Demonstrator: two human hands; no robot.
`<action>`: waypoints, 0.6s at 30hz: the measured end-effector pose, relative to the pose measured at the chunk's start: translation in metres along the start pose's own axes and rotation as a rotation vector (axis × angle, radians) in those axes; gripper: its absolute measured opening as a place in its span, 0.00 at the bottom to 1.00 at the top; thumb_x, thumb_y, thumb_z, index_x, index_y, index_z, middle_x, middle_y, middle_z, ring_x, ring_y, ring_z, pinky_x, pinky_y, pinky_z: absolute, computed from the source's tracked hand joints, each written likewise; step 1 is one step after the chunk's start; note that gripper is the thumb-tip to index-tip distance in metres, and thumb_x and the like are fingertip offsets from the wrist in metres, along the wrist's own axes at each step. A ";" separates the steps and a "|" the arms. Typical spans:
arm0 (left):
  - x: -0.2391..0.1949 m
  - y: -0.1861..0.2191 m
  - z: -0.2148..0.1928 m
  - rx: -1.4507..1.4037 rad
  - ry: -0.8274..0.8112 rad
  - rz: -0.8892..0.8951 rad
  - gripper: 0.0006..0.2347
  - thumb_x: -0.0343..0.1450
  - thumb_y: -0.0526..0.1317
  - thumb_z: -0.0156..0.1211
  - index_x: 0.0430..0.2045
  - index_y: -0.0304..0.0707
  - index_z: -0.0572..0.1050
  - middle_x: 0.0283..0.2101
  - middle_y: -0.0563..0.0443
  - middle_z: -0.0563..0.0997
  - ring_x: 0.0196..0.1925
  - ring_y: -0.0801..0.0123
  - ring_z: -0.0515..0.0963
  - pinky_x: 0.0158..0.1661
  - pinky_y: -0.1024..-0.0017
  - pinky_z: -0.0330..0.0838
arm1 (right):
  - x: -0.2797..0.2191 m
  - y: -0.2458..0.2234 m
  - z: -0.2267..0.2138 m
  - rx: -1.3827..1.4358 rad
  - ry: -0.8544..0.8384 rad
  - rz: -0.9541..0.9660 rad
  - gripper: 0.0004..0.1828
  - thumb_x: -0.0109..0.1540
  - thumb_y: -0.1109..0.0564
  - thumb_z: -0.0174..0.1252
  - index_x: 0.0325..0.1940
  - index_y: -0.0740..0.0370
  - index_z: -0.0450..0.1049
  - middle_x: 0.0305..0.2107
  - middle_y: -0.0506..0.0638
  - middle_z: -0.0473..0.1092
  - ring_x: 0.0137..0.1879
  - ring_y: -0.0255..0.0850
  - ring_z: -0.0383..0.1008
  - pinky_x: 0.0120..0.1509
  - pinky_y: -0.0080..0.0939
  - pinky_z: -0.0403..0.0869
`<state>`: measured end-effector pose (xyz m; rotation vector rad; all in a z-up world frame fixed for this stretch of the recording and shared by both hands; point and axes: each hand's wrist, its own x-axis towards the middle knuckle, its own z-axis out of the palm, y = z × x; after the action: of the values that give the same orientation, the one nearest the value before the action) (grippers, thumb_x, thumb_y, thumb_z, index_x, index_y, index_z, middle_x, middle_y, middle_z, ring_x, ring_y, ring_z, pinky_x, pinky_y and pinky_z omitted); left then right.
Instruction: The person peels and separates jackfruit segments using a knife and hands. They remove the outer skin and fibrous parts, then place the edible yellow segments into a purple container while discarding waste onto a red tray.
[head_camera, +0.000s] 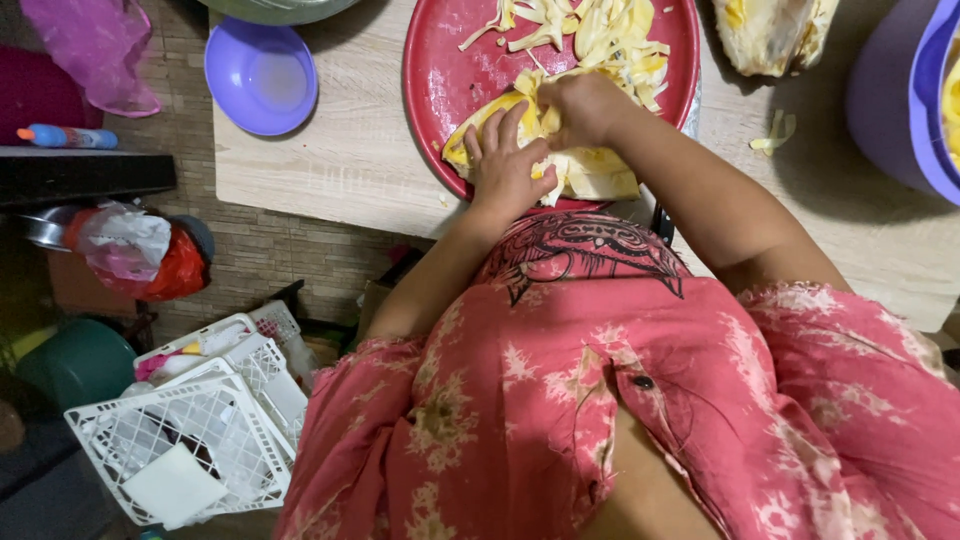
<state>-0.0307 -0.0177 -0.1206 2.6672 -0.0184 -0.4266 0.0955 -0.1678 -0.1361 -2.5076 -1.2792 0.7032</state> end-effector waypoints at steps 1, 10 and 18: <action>0.000 -0.002 0.003 -0.003 0.001 -0.004 0.13 0.67 0.54 0.61 0.44 0.64 0.82 0.75 0.49 0.52 0.76 0.45 0.47 0.70 0.33 0.33 | -0.001 -0.001 -0.012 -0.001 -0.004 -0.003 0.26 0.55 0.43 0.75 0.50 0.55 0.75 0.24 0.47 0.74 0.36 0.44 0.78 0.40 0.43 0.75; -0.001 -0.017 0.022 -0.038 0.275 0.169 0.07 0.65 0.51 0.68 0.28 0.54 0.82 0.71 0.48 0.60 0.72 0.42 0.57 0.65 0.34 0.45 | -0.003 0.036 -0.025 1.012 0.058 0.404 0.14 0.57 0.63 0.69 0.42 0.54 0.72 0.57 0.59 0.69 0.37 0.36 0.79 0.34 0.30 0.79; 0.001 -0.002 -0.003 -0.069 0.016 0.056 0.08 0.69 0.53 0.62 0.30 0.57 0.81 0.75 0.47 0.54 0.76 0.41 0.50 0.68 0.30 0.31 | -0.029 0.040 -0.052 1.931 0.715 0.107 0.26 0.56 0.42 0.67 0.55 0.50 0.73 0.48 0.46 0.76 0.57 0.45 0.80 0.59 0.49 0.81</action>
<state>-0.0290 -0.0146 -0.1188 2.5953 -0.0720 -0.3812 0.1352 -0.2146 -0.0995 -0.9116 0.0880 0.4710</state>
